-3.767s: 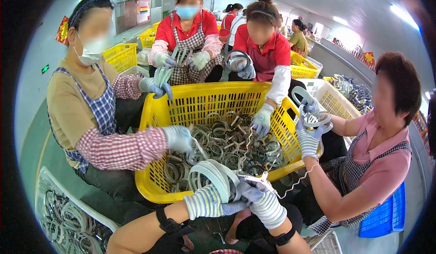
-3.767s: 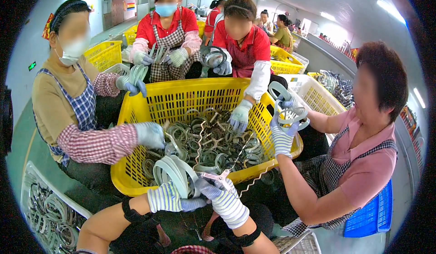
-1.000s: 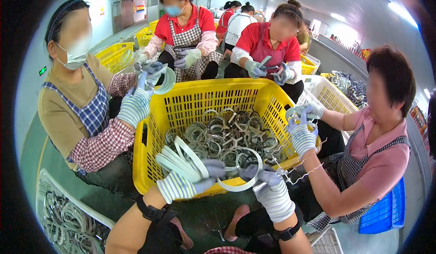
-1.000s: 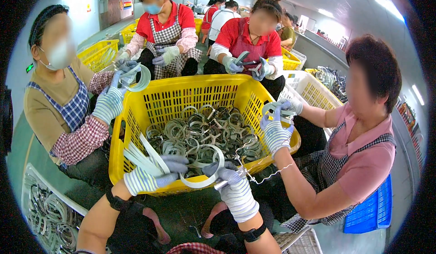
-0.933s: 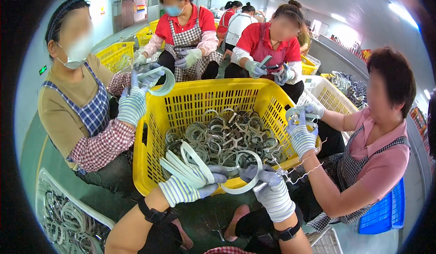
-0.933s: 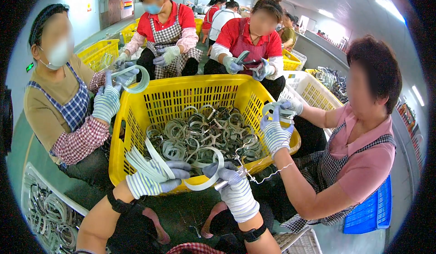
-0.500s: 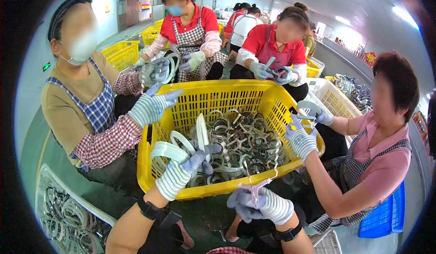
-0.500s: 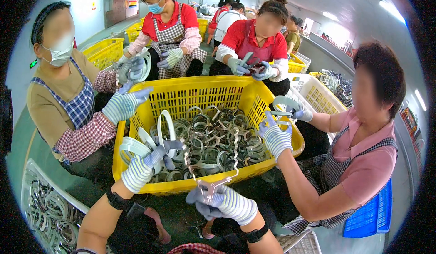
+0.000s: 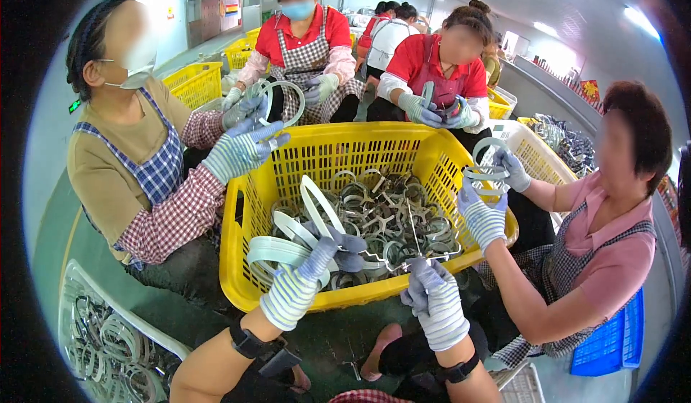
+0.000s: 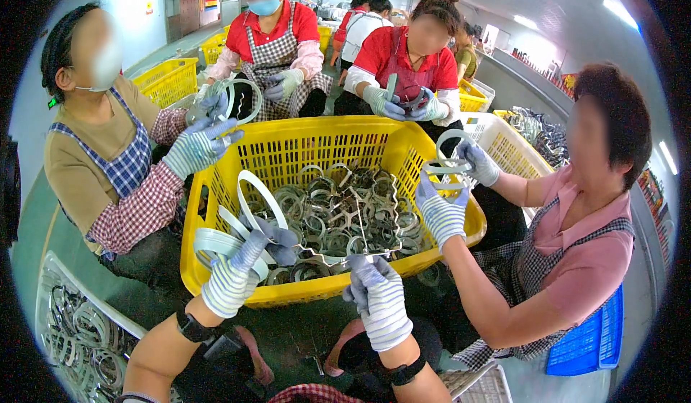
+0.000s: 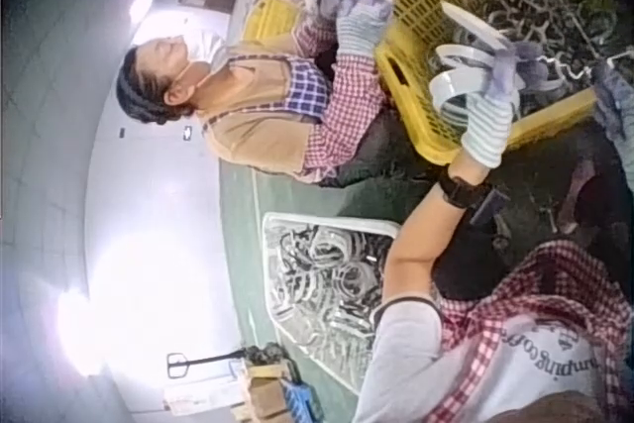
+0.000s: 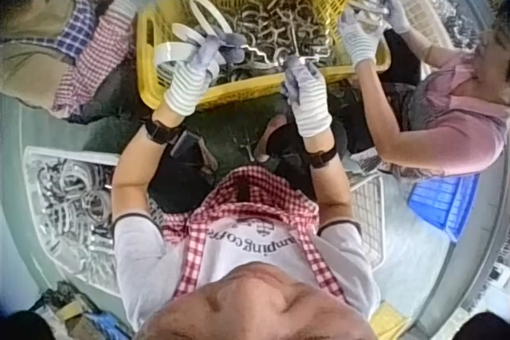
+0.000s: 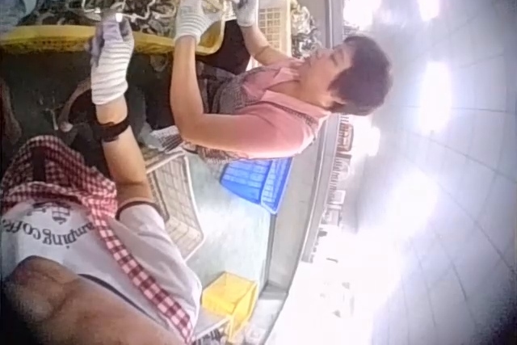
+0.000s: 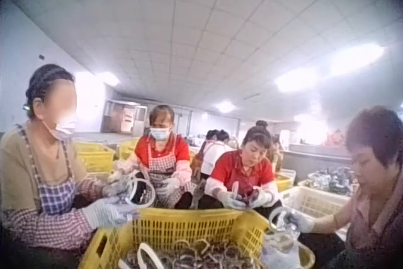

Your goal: Sorting and inspecting circular rubber gaskets from a central yellow basket into individual crates.

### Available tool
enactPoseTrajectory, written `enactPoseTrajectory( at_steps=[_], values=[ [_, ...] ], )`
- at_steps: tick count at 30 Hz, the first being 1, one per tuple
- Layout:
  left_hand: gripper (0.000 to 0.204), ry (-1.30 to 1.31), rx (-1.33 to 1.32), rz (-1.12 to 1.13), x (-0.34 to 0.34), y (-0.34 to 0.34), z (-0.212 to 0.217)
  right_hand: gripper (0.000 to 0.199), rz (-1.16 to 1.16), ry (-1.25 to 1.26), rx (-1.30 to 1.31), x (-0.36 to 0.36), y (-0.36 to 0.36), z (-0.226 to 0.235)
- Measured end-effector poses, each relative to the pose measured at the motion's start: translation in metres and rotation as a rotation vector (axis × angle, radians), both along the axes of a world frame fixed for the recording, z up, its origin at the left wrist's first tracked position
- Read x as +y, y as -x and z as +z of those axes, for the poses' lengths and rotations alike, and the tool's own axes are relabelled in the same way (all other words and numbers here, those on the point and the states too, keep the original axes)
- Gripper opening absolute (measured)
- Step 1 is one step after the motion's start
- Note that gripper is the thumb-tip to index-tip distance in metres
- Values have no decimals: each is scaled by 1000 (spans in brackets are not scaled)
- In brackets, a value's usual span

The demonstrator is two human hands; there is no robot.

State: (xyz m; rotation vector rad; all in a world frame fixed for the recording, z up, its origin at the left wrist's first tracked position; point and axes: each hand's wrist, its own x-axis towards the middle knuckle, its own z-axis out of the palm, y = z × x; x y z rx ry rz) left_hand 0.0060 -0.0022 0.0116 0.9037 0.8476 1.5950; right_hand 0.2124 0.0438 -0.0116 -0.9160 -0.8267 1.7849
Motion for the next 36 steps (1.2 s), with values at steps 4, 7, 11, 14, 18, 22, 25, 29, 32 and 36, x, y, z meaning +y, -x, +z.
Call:
enactPoseTrajectory(
  at_steps=[4, 7, 11, 14, 18, 22, 25, 29, 32, 36],
  values=[
    [30, -29, 123, -3, 7, 6, 6, 15, 46, -74, -77, 1, -4, 1],
    [22, -46, 130, 151, 15, 29, -2, 15, 159, -193, -276, -3, -2, 9],
    [34, 60, 19, -26, 13, 58, -1, 16, -37, -438, -337, -4, 0, 0],
    [37, 85, 154, -49, 4, 62, 11, 22, -23, -614, -389, 1, -6, -1],
    [42, 89, 304, -83, -8, 68, 27, 33, 157, -1284, -1041, 10, -6, 10],
    [45, 94, 378, -164, -9, 74, 23, 33, 254, -1400, -1222, 7, 0, 12],
    [43, 81, 376, -265, -10, 75, 24, 35, 316, -1317, -1255, 4, 2, 10],
    [30, 188, 427, -308, -17, 68, 28, 31, 206, -1166, -1049, 4, 0, 3],
    [35, 250, 673, -411, -12, 66, 33, 29, 70, -1101, -992, 6, -7, 4],
    [44, 12, 1084, -195, -11, 60, 22, 28, -103, -1018, -971, 8, -9, 2]
  ],
)
